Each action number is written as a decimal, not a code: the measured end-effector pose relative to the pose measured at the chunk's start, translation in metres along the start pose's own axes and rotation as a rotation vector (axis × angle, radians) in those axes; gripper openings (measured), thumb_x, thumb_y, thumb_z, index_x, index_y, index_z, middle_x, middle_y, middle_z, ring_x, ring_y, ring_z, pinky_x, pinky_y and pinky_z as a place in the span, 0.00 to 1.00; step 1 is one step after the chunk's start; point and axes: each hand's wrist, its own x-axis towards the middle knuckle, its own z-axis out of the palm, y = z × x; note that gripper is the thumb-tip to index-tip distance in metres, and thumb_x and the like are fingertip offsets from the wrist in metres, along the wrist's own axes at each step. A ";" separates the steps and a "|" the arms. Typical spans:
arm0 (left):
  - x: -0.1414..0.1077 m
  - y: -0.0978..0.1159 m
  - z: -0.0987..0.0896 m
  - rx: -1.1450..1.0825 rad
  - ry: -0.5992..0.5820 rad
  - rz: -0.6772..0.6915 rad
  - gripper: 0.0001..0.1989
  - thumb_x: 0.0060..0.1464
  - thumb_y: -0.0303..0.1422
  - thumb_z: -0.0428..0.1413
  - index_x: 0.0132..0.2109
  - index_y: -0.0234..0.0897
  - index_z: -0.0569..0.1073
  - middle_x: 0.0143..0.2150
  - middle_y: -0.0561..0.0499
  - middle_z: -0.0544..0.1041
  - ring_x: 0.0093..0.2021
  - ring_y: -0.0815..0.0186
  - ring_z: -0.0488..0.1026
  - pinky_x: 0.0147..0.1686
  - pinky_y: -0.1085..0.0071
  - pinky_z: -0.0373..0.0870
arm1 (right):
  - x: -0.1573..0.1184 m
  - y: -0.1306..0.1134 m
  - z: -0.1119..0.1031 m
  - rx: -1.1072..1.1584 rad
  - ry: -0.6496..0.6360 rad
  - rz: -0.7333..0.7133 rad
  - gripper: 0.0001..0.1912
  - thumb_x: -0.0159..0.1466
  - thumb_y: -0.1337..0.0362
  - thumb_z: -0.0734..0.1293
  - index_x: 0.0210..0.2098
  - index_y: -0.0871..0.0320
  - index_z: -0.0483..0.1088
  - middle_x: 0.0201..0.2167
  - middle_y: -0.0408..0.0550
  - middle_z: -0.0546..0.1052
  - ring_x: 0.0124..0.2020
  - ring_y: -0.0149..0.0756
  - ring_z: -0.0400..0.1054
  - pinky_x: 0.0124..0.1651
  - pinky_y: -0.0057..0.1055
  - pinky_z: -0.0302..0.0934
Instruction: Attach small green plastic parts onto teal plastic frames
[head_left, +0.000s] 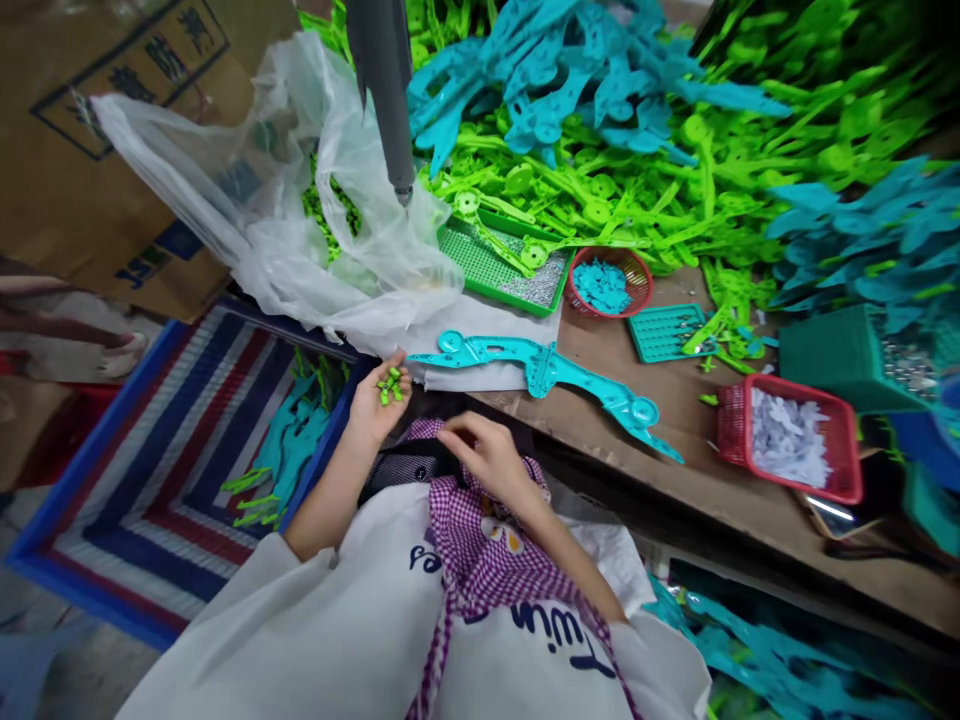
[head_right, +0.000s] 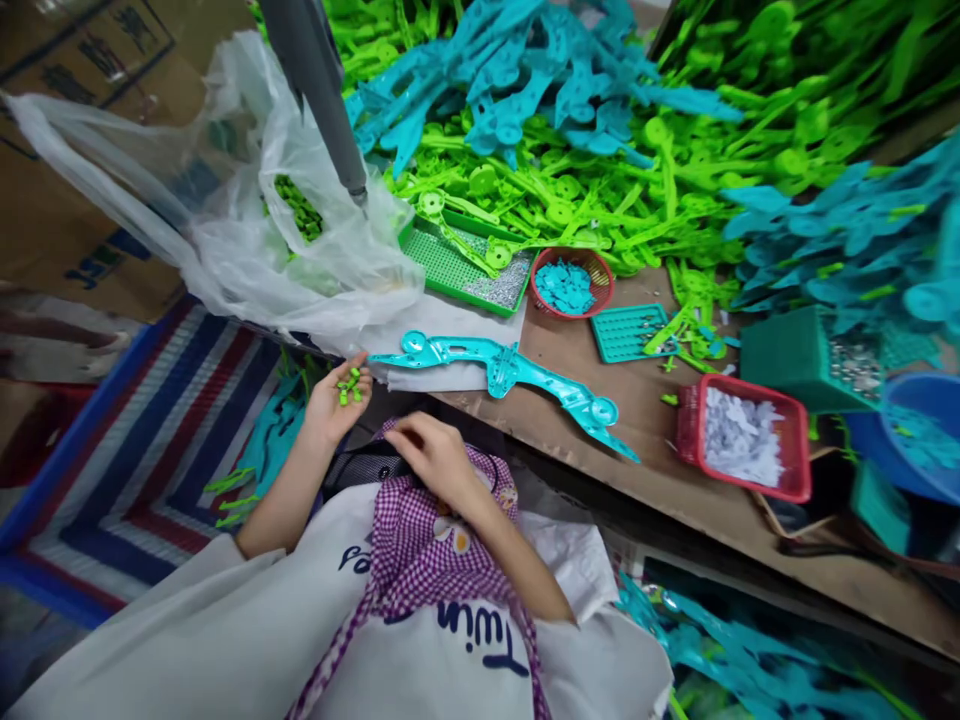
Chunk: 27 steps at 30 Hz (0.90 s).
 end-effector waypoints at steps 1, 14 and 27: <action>-0.005 -0.001 0.000 -0.042 0.017 -0.022 0.11 0.62 0.25 0.48 0.42 0.29 0.76 0.29 0.49 0.73 0.28 0.74 0.73 0.29 0.80 0.73 | 0.009 -0.001 0.012 0.014 -0.018 -0.038 0.16 0.67 0.52 0.63 0.34 0.56 0.75 0.32 0.45 0.79 0.32 0.34 0.72 0.38 0.28 0.64; -0.013 -0.009 -0.020 -0.159 -0.020 -0.104 0.16 0.61 0.23 0.45 0.48 0.28 0.75 0.33 0.48 0.80 0.28 0.73 0.76 0.30 0.80 0.74 | 0.087 -0.026 0.054 -0.615 -0.306 0.013 0.12 0.71 0.64 0.59 0.50 0.60 0.69 0.46 0.54 0.72 0.44 0.40 0.70 0.43 0.32 0.64; 0.016 -0.013 -0.029 0.336 -0.054 0.165 0.15 0.45 0.32 0.68 0.41 0.30 0.79 0.24 0.56 0.72 0.16 0.80 0.63 0.12 0.84 0.50 | 0.073 0.011 -0.043 0.069 0.018 -0.039 0.12 0.67 0.53 0.65 0.42 0.56 0.66 0.32 0.43 0.74 0.29 0.29 0.69 0.35 0.28 0.64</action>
